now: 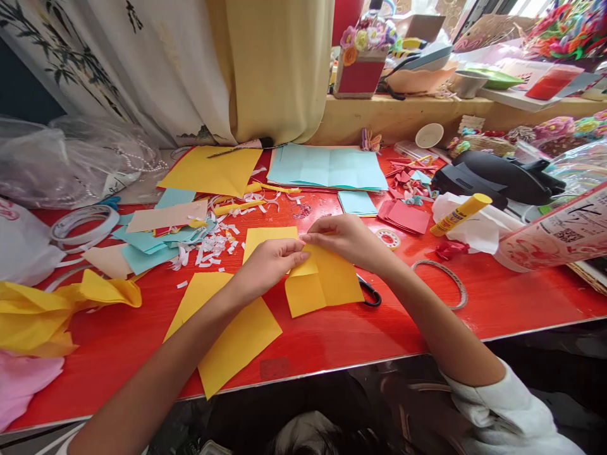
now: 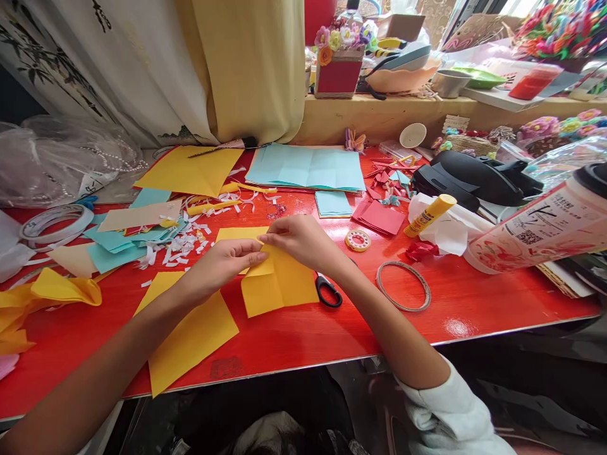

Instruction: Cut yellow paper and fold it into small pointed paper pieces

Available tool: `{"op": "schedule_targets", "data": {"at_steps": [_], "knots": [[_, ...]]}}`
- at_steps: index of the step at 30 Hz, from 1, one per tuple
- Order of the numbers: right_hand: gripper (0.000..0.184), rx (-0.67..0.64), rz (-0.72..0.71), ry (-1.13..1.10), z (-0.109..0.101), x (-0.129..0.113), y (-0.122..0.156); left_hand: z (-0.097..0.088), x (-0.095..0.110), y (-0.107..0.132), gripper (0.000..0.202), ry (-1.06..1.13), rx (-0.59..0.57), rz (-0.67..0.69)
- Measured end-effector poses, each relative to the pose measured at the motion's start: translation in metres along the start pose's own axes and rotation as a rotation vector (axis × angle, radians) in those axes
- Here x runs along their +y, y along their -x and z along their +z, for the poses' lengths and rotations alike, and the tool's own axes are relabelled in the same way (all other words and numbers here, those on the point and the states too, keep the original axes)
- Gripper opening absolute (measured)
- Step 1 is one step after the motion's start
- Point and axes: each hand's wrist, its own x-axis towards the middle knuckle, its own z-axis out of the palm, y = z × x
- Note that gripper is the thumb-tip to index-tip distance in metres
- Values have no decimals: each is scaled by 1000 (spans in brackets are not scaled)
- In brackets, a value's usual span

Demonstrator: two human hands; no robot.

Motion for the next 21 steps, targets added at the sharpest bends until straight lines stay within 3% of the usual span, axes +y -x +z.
{"op": "schedule_targets", "data": {"at_steps": [4,10,17,21], "knots": [[39,51,15,-2,1,1,0,0,-1,-2,34,47,-85,-71],[39,110,44,21,3,1,-2,-3,-3,-1,43,41,-34,-102],[28,65,71,-83,-2,1,-3,-11,-4,-2,37,36,-60,-101],[28,108,88,-106,-6,2,-2,-15,-4,-2,38,-12,-98,-155]]}}
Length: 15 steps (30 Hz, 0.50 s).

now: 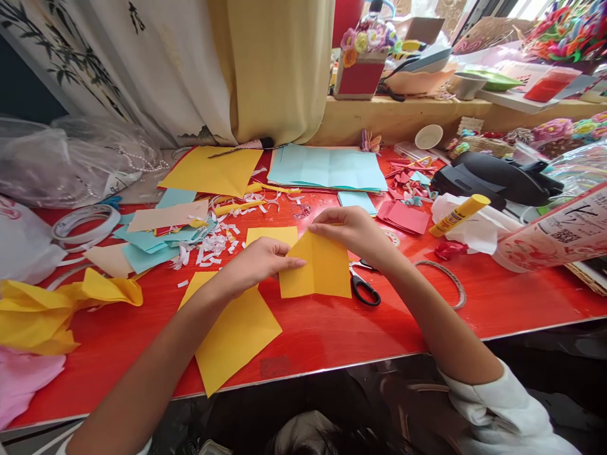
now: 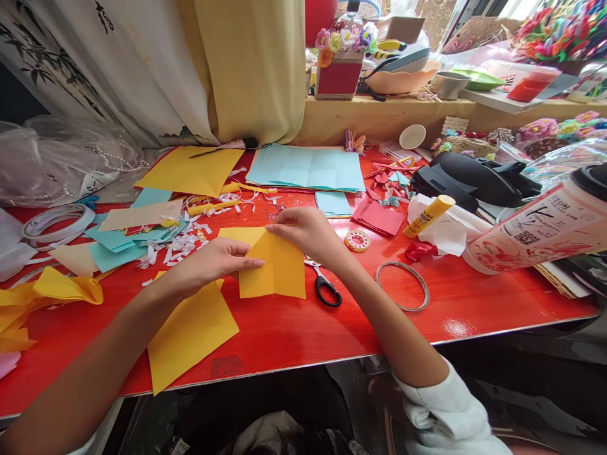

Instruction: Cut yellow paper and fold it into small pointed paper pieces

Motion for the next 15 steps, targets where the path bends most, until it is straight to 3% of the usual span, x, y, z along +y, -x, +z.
{"op": "schedule_targets", "data": {"at_steps": [3,8,12,15], "knots": [[28,-16,-11,-33,-1,0,1,-1,0,1,40,-27,33,-15],[30,-86,-39,14,1,-1,0,3,3,2,32,-13,-30,9],[32,-107,-27,36,4,-1,0,7,4,0,28,3,70,109],[31,-154,-49,34,6,-2,2,9,1,-3,33,-18,145,88]]}}
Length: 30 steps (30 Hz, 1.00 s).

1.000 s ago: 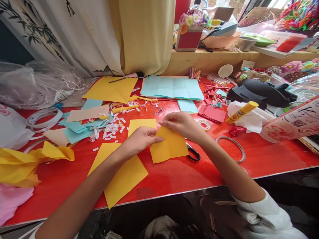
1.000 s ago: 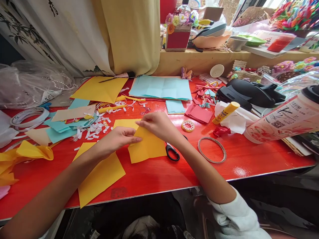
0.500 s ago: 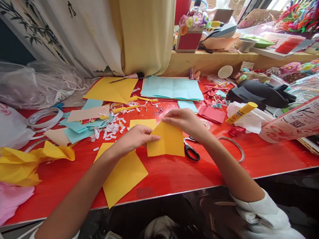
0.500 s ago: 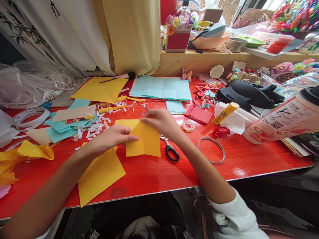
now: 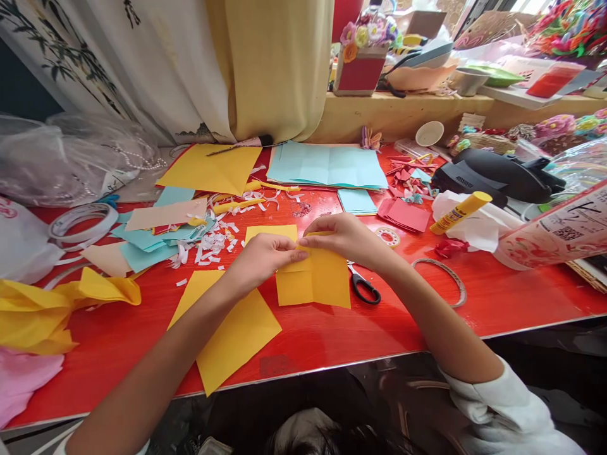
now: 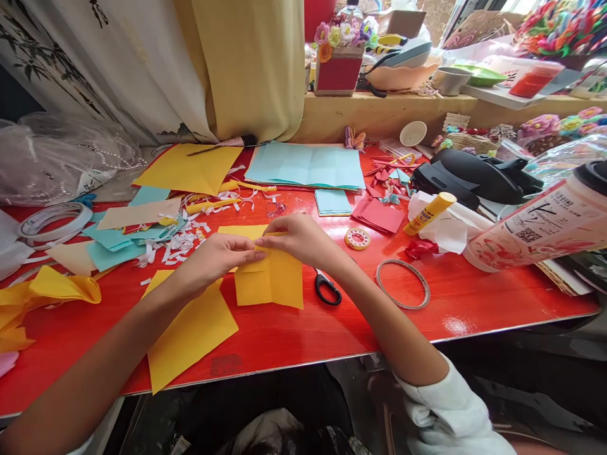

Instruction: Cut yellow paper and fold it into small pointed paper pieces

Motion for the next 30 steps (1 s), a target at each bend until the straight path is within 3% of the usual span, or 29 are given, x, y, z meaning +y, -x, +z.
{"op": "schedule_targets", "data": {"at_steps": [18,23,26,30], "knots": [[36,26,-31,50,9,7,-2,2,-1,4,25,110,-75,-25],[38,35,-28,43,7,7,-2,1,-2,3,25,110,-35,-38],[40,44,7,-122,1,7,-2,-2,-1,2,27,158,35,-45],[53,19,192,-553,-8,9,-3,-6,1,2,28,302,86,-29]]}}
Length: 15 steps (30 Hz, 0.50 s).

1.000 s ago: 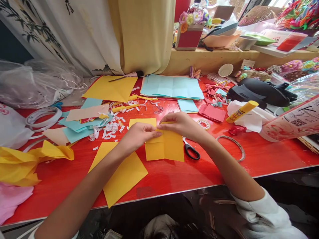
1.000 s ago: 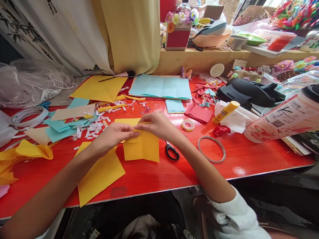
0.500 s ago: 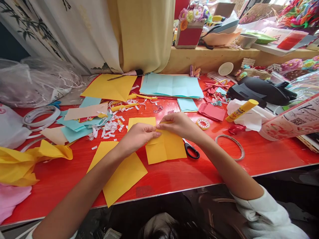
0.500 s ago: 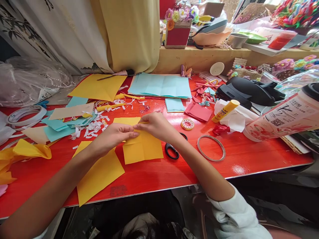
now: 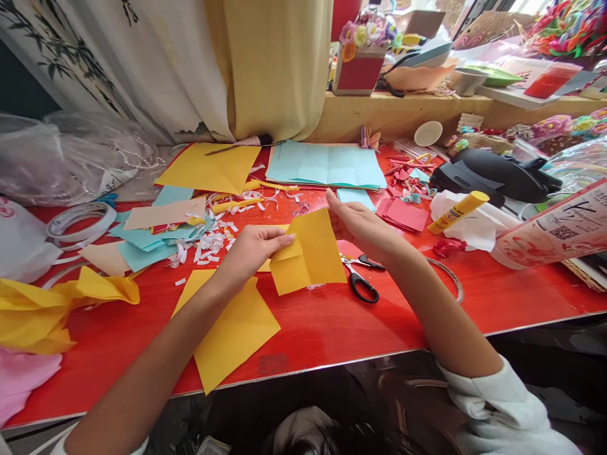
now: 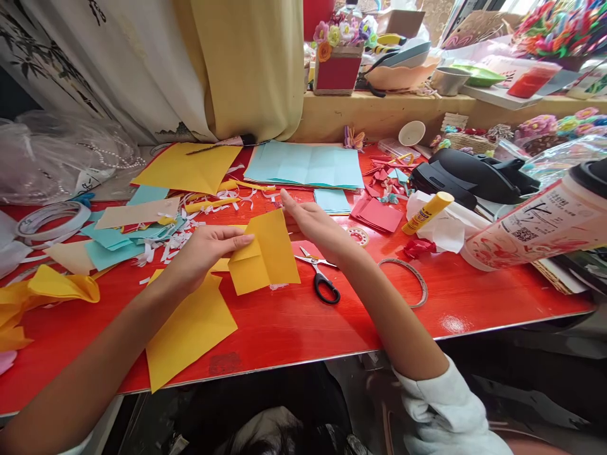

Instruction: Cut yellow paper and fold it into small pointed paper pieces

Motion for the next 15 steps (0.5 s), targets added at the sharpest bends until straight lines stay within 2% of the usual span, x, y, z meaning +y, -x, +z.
{"op": "schedule_targets", "data": {"at_steps": [2,5,9,15], "knots": [[51,-24,76,-150,-1,0,-1,-1,0,0,32,32,9,9],[40,-79,123,-251,0,1,-2,-2,-1,0,34,36,21,20],[39,-155,189,-315,2,1,0,-2,-1,-1,36,11,20,29],[28,-273,217,-313,6,2,1,-2,1,-1,34,-20,22,45]]}}
